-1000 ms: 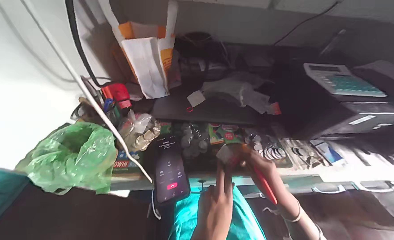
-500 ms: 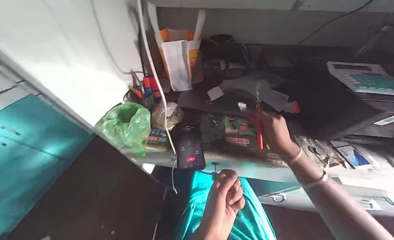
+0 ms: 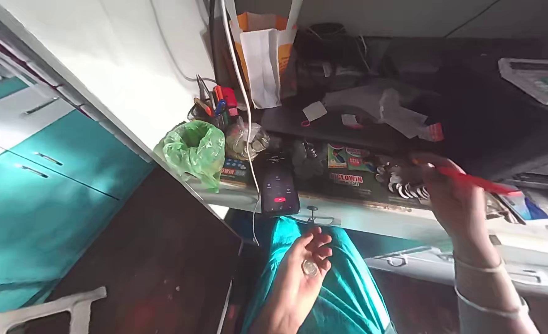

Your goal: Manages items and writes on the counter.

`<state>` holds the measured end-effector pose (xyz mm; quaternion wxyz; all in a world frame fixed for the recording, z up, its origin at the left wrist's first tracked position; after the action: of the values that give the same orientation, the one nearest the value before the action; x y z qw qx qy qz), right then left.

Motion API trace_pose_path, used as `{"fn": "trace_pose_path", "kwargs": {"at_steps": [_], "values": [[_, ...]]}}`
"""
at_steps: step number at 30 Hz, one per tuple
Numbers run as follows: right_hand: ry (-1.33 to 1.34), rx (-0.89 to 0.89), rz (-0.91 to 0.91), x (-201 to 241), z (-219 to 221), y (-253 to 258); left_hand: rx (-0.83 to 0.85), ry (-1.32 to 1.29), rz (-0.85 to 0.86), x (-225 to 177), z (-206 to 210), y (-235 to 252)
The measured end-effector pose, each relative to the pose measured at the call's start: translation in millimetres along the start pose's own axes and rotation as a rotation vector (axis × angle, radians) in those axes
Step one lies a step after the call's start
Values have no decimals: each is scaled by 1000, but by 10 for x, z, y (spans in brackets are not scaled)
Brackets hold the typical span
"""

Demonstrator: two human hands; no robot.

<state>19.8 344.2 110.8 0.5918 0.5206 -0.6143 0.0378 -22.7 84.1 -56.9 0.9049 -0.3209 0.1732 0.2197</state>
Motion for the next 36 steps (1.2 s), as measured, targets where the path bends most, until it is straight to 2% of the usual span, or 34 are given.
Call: {"fn": "trace_pose_path", "kwargs": {"at_steps": [2, 3, 5, 6, 7, 8, 9, 10, 12, 14, 17, 19, 21, 23, 24, 26, 27, 29, 31, 32, 36], "values": [[45, -159, 15, -21, -262, -316, 110, 152, 76, -56, 17, -27], [26, -214, 38, -33, -374, -456, 153, 312, 194, -148, 33, -52], [-2, -277, 55, -46, -557, -723, 109, 785, 598, -467, 72, -199], [12, -295, 65, -62, -623, -844, -7, 1105, 848, -644, 122, -334], [40, -314, 84, -90, -671, -947, -210, 1417, 1065, -793, 182, -464], [63, -332, 96, -106, -698, -1026, -452, 1684, 1203, -907, 248, -565], [78, -354, 103, -115, -717, -1076, -660, 1880, 1249, -998, 302, -601], [94, -374, 100, -117, -736, -1100, -805, 2020, 1221, -1085, 341, -580], [127, -428, 70, -84, -795, -1114, -950, 2193, 1113, -1221, 391, -501], [135, -502, 51, -56, -877, -1137, -965, 2323, 1022, -1291, 456, -437], [125, -563, 72, -105, -1015, -1216, -881, 2429, 926, -1324, 508, -374], [118, -570, 89, -147, -1049, -1242, -840, 2384, 965, -1364, 508, -397], [108, -558, 103, -126, -1007, -1238, -768, 2208, 1135, -1390, 493, -492], [98, -521, 100, -130, -944, -1233, -518, 1832, 1268, -1388, 413, -585], [90, -489, 86, -131, -921, -1225, -305, 1533, 1230, -1354, 356, -574], [60, -411, 51, -141, -873, -1197, -2, 830, 935, -1152, 290, -414], [43, -373, 43, -145, -834, -1182, 61, 542, 751, -981, 289, -296], [26, -324, 39, -131, -744, -1154, 131, 158, 405, -598, 338, -92], [3, -298, 26, -69, -654, -1120, 156, -20, 178, -332, 425, 27], [-9, -282, 5, -21, -607, -1116, 175, -47, 139, -267, 481, 36], [24, -133, -107, 214, -241, -1227, 336, -27, 157, -186, 688, -24]]}}
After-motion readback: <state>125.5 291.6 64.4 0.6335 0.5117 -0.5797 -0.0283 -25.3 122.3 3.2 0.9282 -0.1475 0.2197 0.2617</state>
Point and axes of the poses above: each hand's wrist, its own y-axis towards the middle knuckle, its own z-axis out of the palm, x = y × z, the point moved 9 cm from there along y, towards the middle knuckle, and after that the axes turned 14 degrees about y, right-handed, at the moved point
